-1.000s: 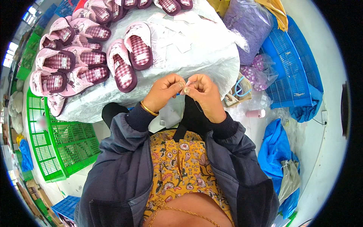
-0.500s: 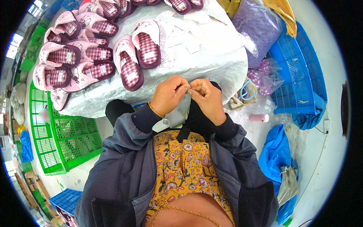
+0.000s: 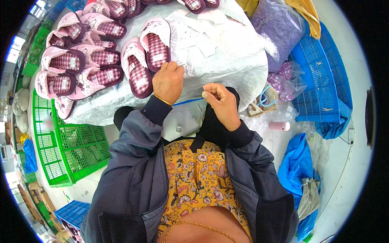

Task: The person repeatedly picks up small white labels, peels them, and sticks them onto the insoles of pink and purple checkered slippers. They handle the slippers one at a time, placing each labeled pair back on a pile on the table.

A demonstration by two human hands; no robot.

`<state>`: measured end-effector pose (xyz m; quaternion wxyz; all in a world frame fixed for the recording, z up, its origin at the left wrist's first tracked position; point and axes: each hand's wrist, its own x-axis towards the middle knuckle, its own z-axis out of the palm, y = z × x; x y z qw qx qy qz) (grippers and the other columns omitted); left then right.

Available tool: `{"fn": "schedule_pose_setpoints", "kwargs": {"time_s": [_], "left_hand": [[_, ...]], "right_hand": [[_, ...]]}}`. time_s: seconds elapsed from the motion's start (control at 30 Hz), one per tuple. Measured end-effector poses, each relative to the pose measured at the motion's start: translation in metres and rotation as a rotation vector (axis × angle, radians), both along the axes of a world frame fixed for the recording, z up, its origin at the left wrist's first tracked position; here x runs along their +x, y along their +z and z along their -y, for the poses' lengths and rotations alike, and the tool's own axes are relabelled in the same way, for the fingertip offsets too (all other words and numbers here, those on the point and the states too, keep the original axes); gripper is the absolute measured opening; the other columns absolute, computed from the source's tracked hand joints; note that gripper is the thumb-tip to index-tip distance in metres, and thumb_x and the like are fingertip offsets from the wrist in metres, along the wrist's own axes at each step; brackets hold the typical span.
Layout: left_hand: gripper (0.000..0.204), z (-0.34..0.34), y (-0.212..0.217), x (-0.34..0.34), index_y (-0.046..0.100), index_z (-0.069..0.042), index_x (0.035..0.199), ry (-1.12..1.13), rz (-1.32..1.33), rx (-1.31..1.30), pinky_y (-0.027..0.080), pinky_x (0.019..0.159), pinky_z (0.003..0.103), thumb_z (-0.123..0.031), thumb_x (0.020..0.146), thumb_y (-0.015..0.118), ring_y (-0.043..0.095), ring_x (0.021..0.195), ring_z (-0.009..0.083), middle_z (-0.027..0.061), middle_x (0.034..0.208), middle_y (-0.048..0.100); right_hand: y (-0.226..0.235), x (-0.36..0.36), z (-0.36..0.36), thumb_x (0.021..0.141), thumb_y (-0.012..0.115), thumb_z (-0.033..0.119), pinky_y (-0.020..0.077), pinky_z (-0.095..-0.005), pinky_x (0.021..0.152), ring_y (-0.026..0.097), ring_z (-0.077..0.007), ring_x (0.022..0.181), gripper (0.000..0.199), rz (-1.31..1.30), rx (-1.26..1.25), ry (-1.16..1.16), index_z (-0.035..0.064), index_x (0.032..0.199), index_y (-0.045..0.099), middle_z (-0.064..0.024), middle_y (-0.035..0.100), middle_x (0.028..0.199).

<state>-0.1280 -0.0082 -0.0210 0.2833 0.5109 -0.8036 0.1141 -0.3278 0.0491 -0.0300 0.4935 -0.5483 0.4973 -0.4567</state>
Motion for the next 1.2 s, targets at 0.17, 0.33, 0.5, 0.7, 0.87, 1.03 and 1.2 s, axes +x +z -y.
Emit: {"fn": "schedule_pose_setpoints", "kwargs": {"time_s": [0.17,0.33,0.5,0.7,0.87,1.03,1.2], "left_hand": [[0.014,-0.019,0.014,0.001,0.065,-0.006,0.087,-0.089,-0.118,-0.095,0.049,0.066,0.036,-0.003,0.075,0.073,0.059,0.078,0.0264,0.0064,0.086,0.060],[0.017,-0.055,0.016,0.002,0.066,-0.005,0.084,-0.214,-0.215,-0.120,0.048,0.060,0.036,-0.001,0.070,0.076,0.060,0.070,0.0269,0.0073,0.081,0.062],[0.019,-0.079,0.009,0.000,0.066,-0.007,0.084,-0.286,-0.210,-0.040,0.047,0.060,0.037,-0.005,0.069,0.077,0.059,0.070,0.0260,0.0058,0.081,0.061],[0.024,-0.080,0.006,0.007,0.066,-0.005,0.090,-0.277,-0.445,0.070,0.048,0.068,0.037,-0.010,0.072,0.080,0.059,0.081,0.0286,0.0100,0.092,0.061],[0.030,-0.075,-0.003,0.005,0.062,-0.002,0.103,-0.032,-0.755,0.250,0.047,0.071,0.031,-0.011,0.080,0.077,0.058,0.086,0.0184,0.0093,0.103,0.061],[0.023,-0.051,-0.025,-0.002,0.060,0.002,0.101,0.004,-1.104,0.589,0.047,0.063,0.025,-0.012,0.087,0.071,0.057,0.074,0.0091,0.0063,0.088,0.064],[0.013,-0.021,-0.027,0.002,0.059,0.002,0.095,0.001,-1.220,0.560,0.046,0.057,0.024,-0.006,0.088,0.067,0.056,0.064,0.0062,0.0040,0.077,0.064]], "right_hand": [[0.002,-0.003,0.001,0.093,0.067,0.012,0.0467,-0.0217,0.068,0.057,-0.0045,0.078,0.018,0.115,0.084,0.034,-0.0010,0.104,0.065,0.0012,0.065,0.089],[-0.013,0.010,0.010,0.095,0.064,0.014,0.0444,-0.0209,0.073,0.055,-0.0043,0.081,0.018,0.288,0.071,-0.031,-0.0003,0.105,0.062,0.0021,0.063,0.090],[-0.017,0.029,0.015,0.096,0.062,0.012,0.0454,-0.0231,0.070,0.055,-0.0074,0.077,0.014,0.444,0.176,-0.036,0.0004,0.104,0.061,-0.0020,0.064,0.090],[-0.020,0.035,0.015,0.094,0.063,0.008,0.0451,-0.0222,0.065,0.054,-0.0074,0.070,0.013,0.389,0.152,-0.093,-0.0017,0.102,0.061,-0.0013,0.063,0.085],[-0.025,0.035,0.014,0.093,0.065,0.008,0.0463,-0.0220,0.066,0.054,-0.0068,0.073,0.012,0.329,0.108,-0.128,-0.0025,0.099,0.062,-0.0012,0.062,0.084],[-0.025,0.041,0.017,0.091,0.066,0.009,0.0469,-0.0219,0.066,0.056,-0.0059,0.073,0.012,0.216,0.027,-0.162,-0.0019,0.095,0.063,-0.0013,0.064,0.082],[-0.037,0.025,0.031,0.087,0.069,0.009,0.0470,-0.0220,0.064,0.056,-0.0054,0.070,0.012,0.110,-0.074,-0.228,-0.0011,0.091,0.064,-0.0005,0.065,0.079]]}}
